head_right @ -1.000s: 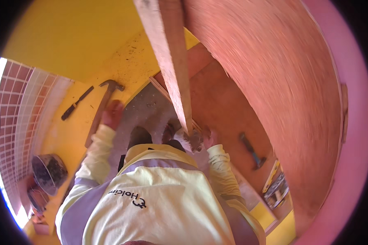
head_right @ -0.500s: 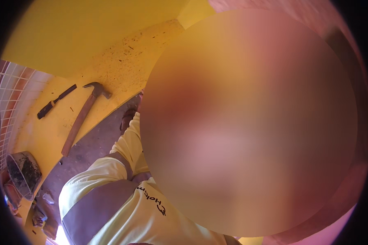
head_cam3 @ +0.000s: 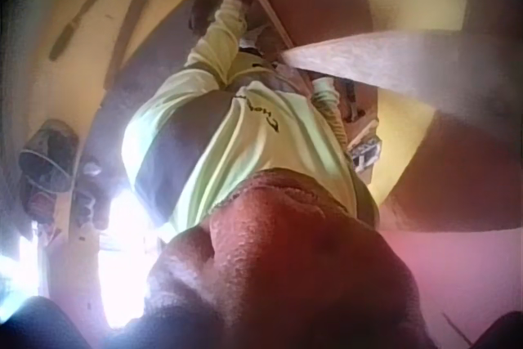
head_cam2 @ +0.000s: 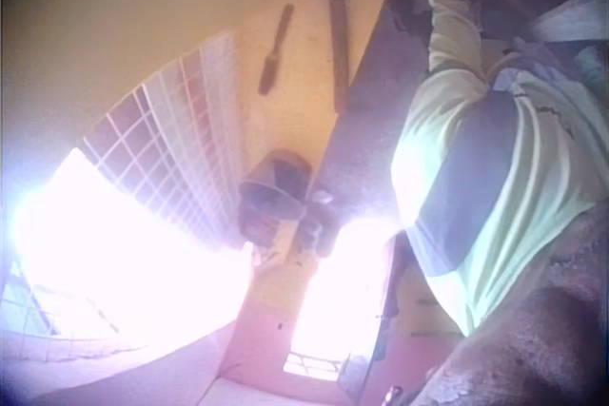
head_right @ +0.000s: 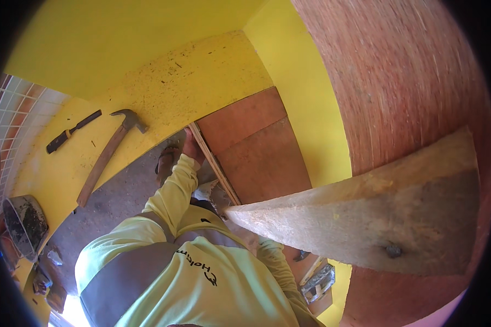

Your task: The person uses a spirit level to check the alignment of a wooden board against a wall, then hammers a wooden support beam into place under a wooden shelf.

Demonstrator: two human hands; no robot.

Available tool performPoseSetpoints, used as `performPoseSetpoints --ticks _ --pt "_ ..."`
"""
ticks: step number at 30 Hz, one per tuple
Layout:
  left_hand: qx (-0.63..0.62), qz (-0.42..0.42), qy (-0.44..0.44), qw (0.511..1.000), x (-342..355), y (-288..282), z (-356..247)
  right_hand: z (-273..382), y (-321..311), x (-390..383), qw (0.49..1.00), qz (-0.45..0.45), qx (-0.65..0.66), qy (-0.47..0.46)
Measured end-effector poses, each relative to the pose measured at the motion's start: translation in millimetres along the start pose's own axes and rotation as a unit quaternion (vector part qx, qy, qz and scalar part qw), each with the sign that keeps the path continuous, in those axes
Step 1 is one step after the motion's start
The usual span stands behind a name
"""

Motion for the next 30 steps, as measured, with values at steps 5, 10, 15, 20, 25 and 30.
performPoseSetpoints --ticks 5,10,15,20,25,30 --pt "0.019 -0.023 -0.031 0.999 -5.9 2.6 -1.1 -10.5 3.7 -17.3 0.991 0.044 0.114 0.058" --pt "0.012 -0.024 -0.017 0.999 -13.3 7.9 -7.5 -41.3 13.3 -62.5 0.933 0.098 0.312 0.15" --pt "0.003 -0.051 -0.011 0.999 -15.3 22.2 1.6 -103.0 26.1 -105.5 0.821 0.028 0.538 0.191" --pt "-0.006 0.004 -0.013 1.0 -7.8 6.6 -3.8 -144.6 47.4 -108.2 0.688 -0.055 0.704 0.169" --pt "0.036 0.003 -0.008 0.999 -0.5 7.3 2.4 -147.9 51.6 -90.9 0.672 -0.03 0.734 0.093" --pt "0.073 0.017 -0.006 0.997 -5.0 8.7 -1.3 -173.9 43.5 -77.5 0.67 0.039 0.733 0.112"
Point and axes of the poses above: each hand's wrist, its own x-axis towards the middle knuckle, its own y-axis out of the palm, z = x × y, the point moved 4 cm from there along x, towards the middle knuckle, and after that the axes turned 8 degrees about -x, right-handed, at the moved point
